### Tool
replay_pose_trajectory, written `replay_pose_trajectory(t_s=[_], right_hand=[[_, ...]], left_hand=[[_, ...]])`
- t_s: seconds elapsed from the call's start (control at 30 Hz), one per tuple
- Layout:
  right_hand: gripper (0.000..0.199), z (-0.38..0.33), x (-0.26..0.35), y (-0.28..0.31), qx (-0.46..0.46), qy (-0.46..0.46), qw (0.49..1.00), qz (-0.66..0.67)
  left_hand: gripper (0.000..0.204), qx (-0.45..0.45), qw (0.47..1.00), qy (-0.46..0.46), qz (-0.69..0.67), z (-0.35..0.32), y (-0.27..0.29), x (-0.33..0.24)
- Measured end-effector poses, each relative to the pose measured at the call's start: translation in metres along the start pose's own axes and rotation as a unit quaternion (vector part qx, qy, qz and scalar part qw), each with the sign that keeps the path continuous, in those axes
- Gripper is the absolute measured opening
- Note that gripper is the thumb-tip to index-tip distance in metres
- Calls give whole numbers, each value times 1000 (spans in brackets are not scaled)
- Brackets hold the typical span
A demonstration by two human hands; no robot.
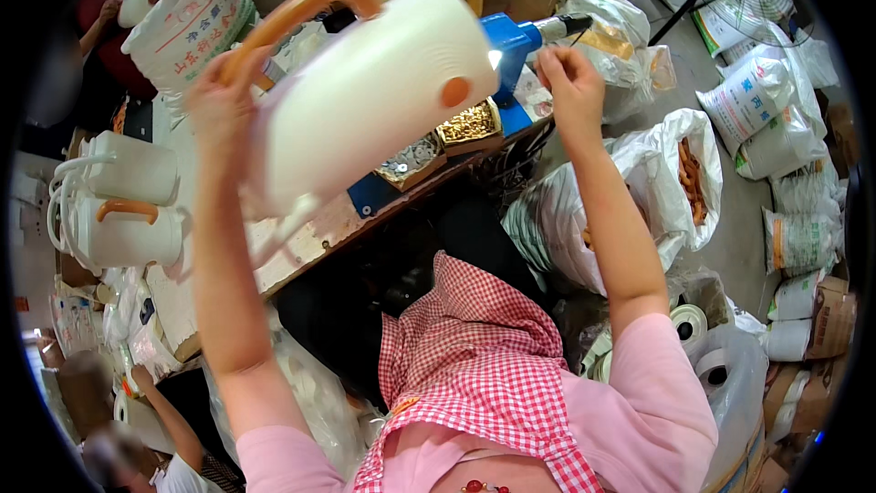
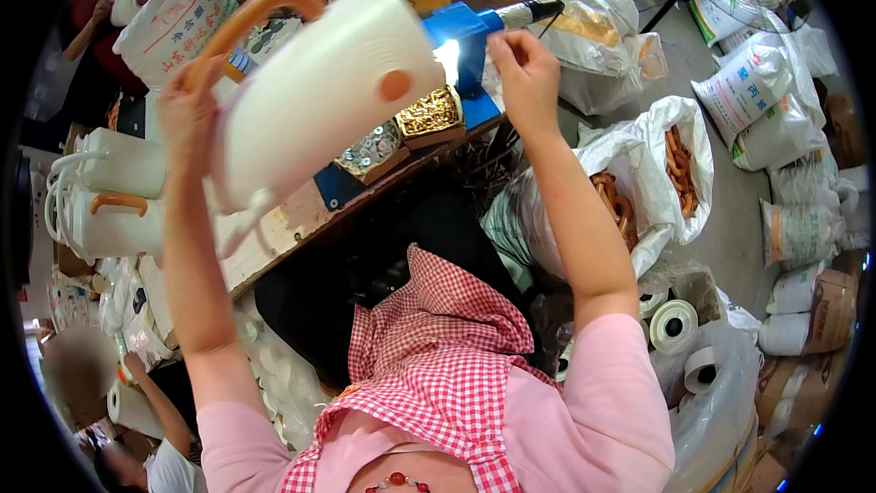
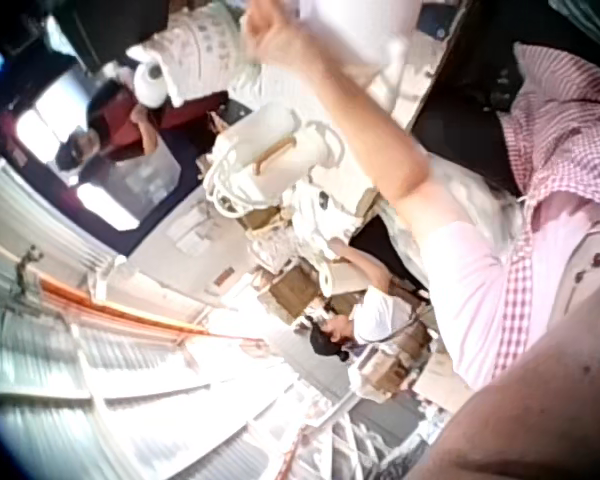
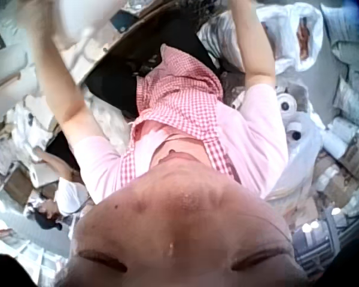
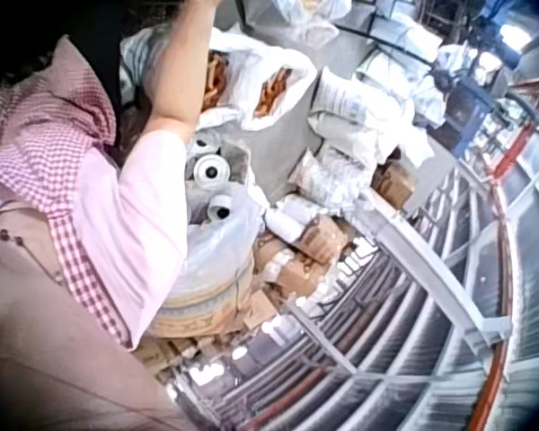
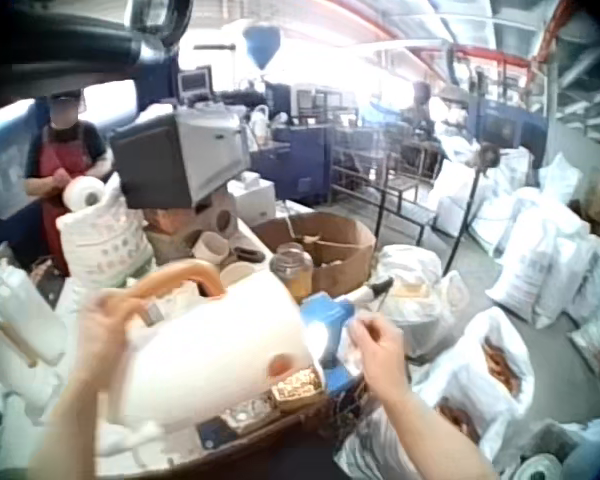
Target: The person assembles thermal flasks by inserting components into the outer shells, picking up and attaching handles, and placing the assembled units on a table.
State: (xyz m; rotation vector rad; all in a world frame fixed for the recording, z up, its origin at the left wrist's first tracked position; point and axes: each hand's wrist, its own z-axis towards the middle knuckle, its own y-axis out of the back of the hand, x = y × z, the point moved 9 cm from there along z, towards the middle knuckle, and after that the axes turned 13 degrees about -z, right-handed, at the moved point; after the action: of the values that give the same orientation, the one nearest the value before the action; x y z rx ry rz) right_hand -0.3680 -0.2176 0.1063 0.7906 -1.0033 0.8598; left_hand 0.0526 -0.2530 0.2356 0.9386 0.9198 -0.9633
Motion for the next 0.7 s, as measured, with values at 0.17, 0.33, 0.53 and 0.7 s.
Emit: replay_pose_trajectory(t_s=[0.17,0.33,0.53,0.7], right_hand=[[14,-61,-24,-16,199,5,965,-173],[12,-38,-21,-82,162,178,874,-423],[11,-28,-33,-128,158,290,757,-564],[7,-34,-1,-117,156,305,787,-514]], left_hand=[[30,-38,998,34,25,-20,135,45],[26,-118,993,1,-20,-107,225,58],[43,-161,984,-4,-73,-180,272,80],[52,-186,979,11,-87,-204,260,102]])
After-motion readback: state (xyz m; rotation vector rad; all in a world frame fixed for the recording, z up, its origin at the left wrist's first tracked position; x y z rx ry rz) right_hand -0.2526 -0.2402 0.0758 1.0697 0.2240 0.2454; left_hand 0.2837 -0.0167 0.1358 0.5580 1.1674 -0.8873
